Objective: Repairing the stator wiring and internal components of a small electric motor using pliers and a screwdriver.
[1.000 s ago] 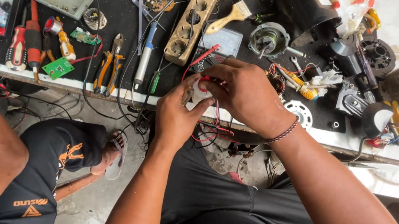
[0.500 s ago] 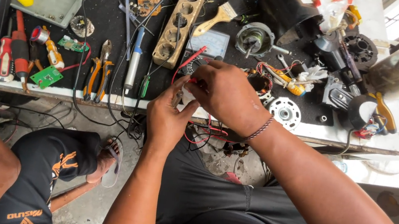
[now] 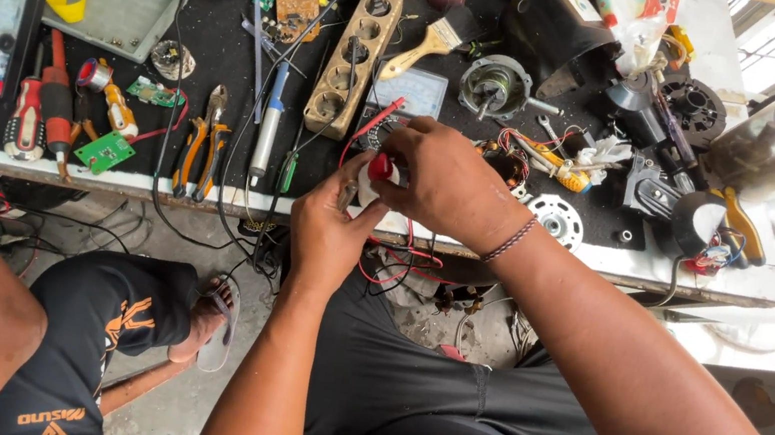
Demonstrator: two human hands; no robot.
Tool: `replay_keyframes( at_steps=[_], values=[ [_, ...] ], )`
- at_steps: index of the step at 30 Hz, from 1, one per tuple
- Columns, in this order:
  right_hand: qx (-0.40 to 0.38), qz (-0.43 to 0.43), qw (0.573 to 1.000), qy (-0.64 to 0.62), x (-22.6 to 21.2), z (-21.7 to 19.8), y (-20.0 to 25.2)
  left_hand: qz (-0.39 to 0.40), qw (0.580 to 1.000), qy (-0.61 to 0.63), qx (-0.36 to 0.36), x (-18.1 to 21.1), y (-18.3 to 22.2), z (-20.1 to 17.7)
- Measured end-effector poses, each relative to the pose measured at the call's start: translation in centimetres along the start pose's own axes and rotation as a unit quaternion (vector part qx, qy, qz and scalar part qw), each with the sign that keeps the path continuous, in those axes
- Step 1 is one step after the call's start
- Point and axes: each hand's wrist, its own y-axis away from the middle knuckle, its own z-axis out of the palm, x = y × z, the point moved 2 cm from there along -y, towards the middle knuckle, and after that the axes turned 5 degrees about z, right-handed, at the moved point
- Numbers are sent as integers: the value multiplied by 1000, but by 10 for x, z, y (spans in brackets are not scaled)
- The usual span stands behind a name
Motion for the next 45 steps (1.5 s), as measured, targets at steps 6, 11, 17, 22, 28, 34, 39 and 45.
replay_keyframes(
  at_steps=[6, 11, 17, 22, 28, 34, 39, 45],
  values=[
    [-26, -37, 998, -40, -18, -28, 11, -16, 1000, -22, 5, -12, 0, 1],
    [6, -17, 1000, -25, -1, -17, 12, -20, 1000, 9, 3, -4, -1, 4],
    [22, -37, 995, -89, 13, -5, 12, -33, 999, 27, 8, -6, -2, 6],
    [4, -48, 988, -144, 6, -9, 18, -25, 1000, 2, 10, -7, -4, 4],
    [17, -2, 991, -136, 11, -4, 20, -24, 1000, 11, 13, -9, -6, 7],
    [46, -31, 992, -111, 16, -5, 18, -34, 999, 33, 8, -8, -5, 7],
    [76, -20, 989, -128, 25, 0, 19, -24, 999, 22, -1, -2, -7, 4],
    [74, -19, 979, -187, 19, 4, 19, -27, 999, 16, -2, -3, -6, 6]
  ],
)
